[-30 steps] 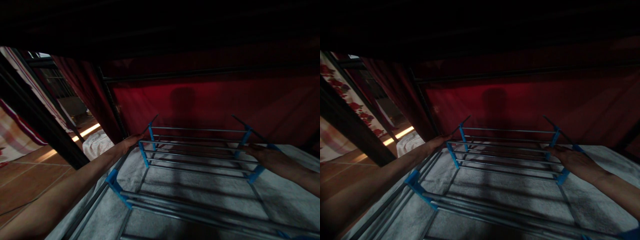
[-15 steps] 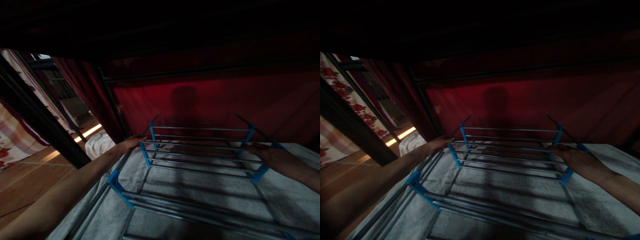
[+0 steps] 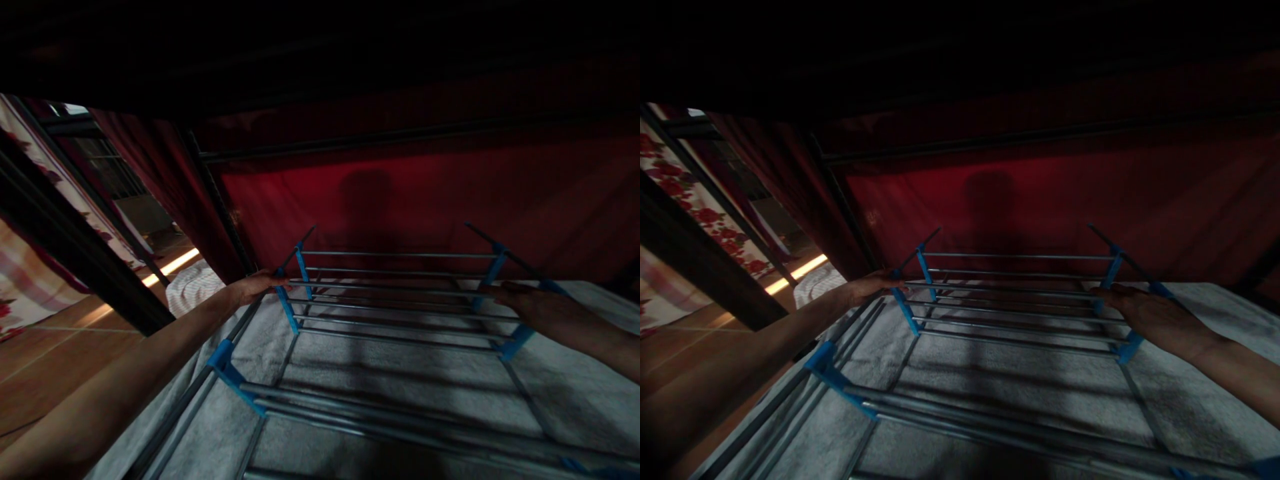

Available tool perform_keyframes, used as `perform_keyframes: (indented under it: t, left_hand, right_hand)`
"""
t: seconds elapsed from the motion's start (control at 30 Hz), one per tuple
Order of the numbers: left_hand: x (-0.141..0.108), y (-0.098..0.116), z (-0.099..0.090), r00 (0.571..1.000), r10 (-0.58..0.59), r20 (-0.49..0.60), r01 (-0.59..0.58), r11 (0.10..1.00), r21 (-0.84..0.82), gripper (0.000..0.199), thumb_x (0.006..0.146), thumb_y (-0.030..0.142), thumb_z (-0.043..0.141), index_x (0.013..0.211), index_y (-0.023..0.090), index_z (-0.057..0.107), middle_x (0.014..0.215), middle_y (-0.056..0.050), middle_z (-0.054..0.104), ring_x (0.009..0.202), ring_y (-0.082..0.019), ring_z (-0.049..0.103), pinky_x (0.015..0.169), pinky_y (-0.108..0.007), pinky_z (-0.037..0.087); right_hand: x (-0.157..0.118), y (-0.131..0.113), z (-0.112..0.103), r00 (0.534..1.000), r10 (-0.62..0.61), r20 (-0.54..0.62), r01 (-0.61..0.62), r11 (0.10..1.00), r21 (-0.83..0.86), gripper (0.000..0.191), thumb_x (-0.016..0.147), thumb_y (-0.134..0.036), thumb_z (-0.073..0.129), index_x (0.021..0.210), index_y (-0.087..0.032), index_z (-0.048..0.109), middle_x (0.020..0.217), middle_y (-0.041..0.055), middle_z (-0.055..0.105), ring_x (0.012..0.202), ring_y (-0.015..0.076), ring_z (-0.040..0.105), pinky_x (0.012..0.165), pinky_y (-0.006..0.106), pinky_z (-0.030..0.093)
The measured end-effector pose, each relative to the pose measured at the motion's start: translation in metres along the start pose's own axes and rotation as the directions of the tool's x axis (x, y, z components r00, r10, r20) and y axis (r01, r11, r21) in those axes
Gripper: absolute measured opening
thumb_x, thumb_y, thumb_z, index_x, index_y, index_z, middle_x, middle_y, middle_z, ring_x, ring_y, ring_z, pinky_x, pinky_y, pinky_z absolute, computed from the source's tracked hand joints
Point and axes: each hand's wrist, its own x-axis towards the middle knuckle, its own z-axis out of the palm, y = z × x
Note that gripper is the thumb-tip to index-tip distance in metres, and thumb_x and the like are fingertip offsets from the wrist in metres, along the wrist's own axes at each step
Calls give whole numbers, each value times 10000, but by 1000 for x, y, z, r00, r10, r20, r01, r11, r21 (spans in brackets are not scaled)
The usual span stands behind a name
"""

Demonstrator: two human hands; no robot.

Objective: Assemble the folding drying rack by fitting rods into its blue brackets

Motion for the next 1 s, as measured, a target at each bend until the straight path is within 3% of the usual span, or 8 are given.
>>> perform_keyframes:
  t: [0.13,0.27,0.43,0.7,1.0]
  left_hand:
    - [-1,-2,2,1000,-12,-13,12,1000,17,435,538,333,932,861,138,715,862,-111,752,832,-256,706,802,-355,562]
    - [-1,-4,2,1000,2,17,-1,998,-60,586,529,413,960,997,170,703,1089,-107,744,932,-233,704,867,-332,554]
    - [2,-8,2,999,-34,-19,30,983,-182,606,599,556,914,1007,165,696,1111,-116,730,819,-203,690,819,-348,563]
    - [4,-8,4,999,-4,-42,-4,983,-186,366,695,383,890,917,154,711,871,-69,725,765,-171,664,753,-279,546]
    - [-1,1,9,999,-26,-43,19,988,-154,462,552,275,950,938,162,723,1047,-97,755,790,-187,689,744,-281,560]
  right_hand:
    - [-1,-2,-2,1000,-11,5,12,1000,-20,643,905,-101,316,1486,-270,535,1475,92,570,1255,289,631,995,384,547]
    - [0,-2,-4,1000,-3,-9,3,1000,4,606,928,-146,334,1483,-277,538,1464,103,577,1245,312,635,991,422,557]
    - [0,-1,-5,1000,-20,-3,20,999,48,567,970,-210,285,1452,-278,577,1456,99,587,1260,305,625,999,392,548]
    - [4,10,5,1000,6,7,-6,999,47,557,973,-240,290,1446,-308,576,1465,84,584,1246,321,633,985,444,546]
    - [3,6,2,1000,4,18,-5,998,63,565,985,-243,278,1490,-302,524,1495,88,551,1286,304,606,1029,442,522]
